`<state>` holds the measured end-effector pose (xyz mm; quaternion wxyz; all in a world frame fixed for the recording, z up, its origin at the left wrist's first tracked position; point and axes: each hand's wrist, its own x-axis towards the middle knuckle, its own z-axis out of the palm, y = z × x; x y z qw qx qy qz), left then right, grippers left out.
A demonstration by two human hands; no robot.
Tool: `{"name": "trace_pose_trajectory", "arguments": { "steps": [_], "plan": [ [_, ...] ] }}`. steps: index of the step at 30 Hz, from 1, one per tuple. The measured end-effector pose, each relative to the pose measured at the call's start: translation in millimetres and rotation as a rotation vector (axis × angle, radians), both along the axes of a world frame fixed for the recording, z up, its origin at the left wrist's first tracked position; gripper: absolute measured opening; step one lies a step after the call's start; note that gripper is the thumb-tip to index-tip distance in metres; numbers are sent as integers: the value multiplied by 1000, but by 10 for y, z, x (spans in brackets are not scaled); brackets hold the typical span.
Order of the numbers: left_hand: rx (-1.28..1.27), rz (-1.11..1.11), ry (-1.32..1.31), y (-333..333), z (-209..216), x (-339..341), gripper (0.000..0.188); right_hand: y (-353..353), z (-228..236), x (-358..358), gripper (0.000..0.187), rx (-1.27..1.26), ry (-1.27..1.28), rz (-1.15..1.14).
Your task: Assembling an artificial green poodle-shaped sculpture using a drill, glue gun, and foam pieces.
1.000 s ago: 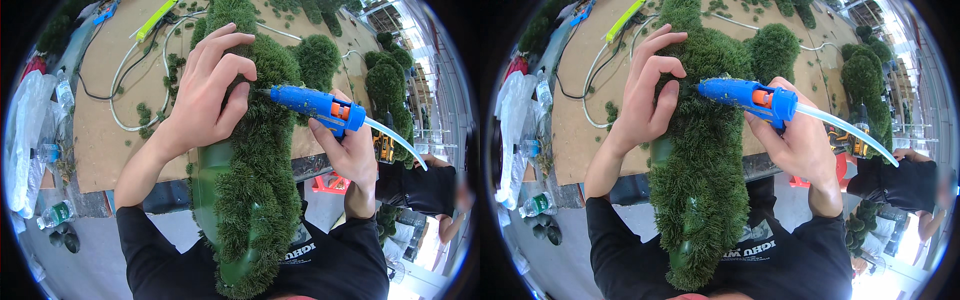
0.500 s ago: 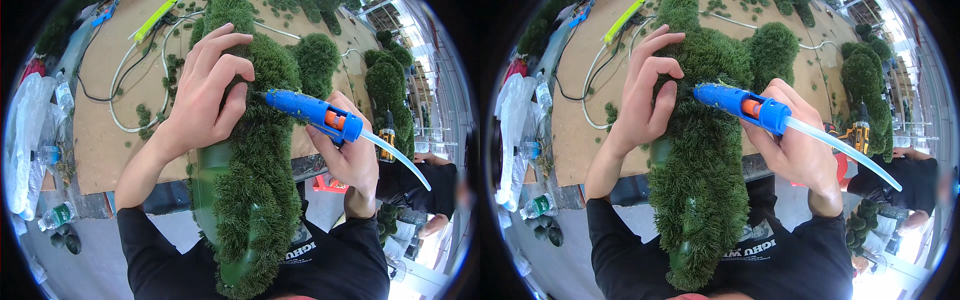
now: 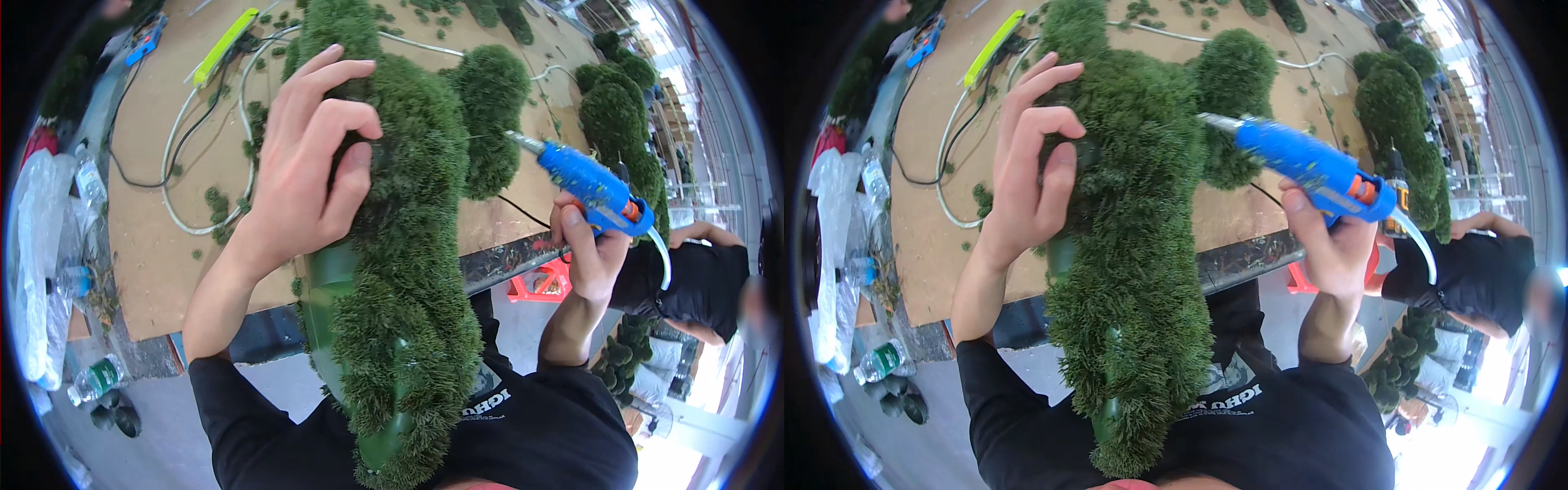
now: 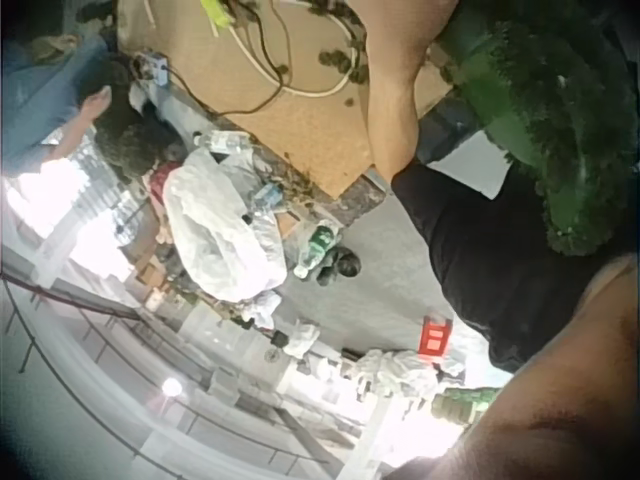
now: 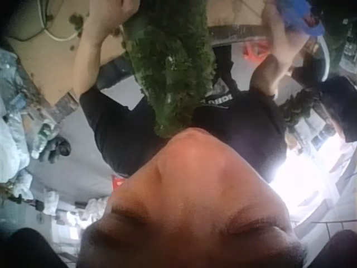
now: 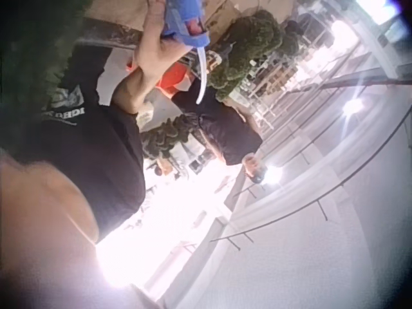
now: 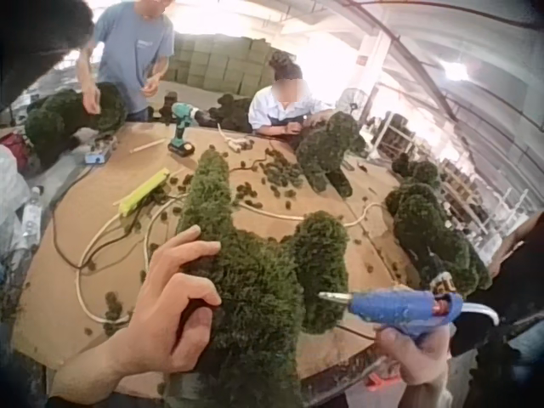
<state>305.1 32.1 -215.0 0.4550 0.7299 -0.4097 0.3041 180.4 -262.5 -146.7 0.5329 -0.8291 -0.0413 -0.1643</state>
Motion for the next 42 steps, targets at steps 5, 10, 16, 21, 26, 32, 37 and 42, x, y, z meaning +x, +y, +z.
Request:
{"name": "trace_pose_trajectory", "arguments": {
  "steps": [5, 10, 16, 21, 26, 32, 37, 42],
  "plan": [
    [22, 4, 5, 23, 9, 12, 21, -517, -326, -61, 30, 306, 49, -193],
    [53, -14, 18, -9, -21, -28, 19, -1168, -1053, -92, 17, 477, 312, -482],
    [27, -4, 16, -56, -43, -46, 18, -1502, -1717, -14, 19, 885, 490, -455],
    [13, 3, -22, 11, -22, -21, 19, -1669, -1948, -5, 28, 289, 580, -361],
    [61, -88, 62, 24, -15, 35, 15, -1458, -1404, -124, 41, -374, 461, -484],
    [-87, -107, -92, -18, -99, 97, 16, -550, -345, -34, 23, -84, 320, 32],
    [-100, 84, -125, -23, -168, -9, 18, 663, 345, 202, 19, -158, 22, 861],
    [-86, 69, -136, -67, -197, 16, 19, 1570, 879, 560, 19, -507, -44, 1105]
  ]
}}
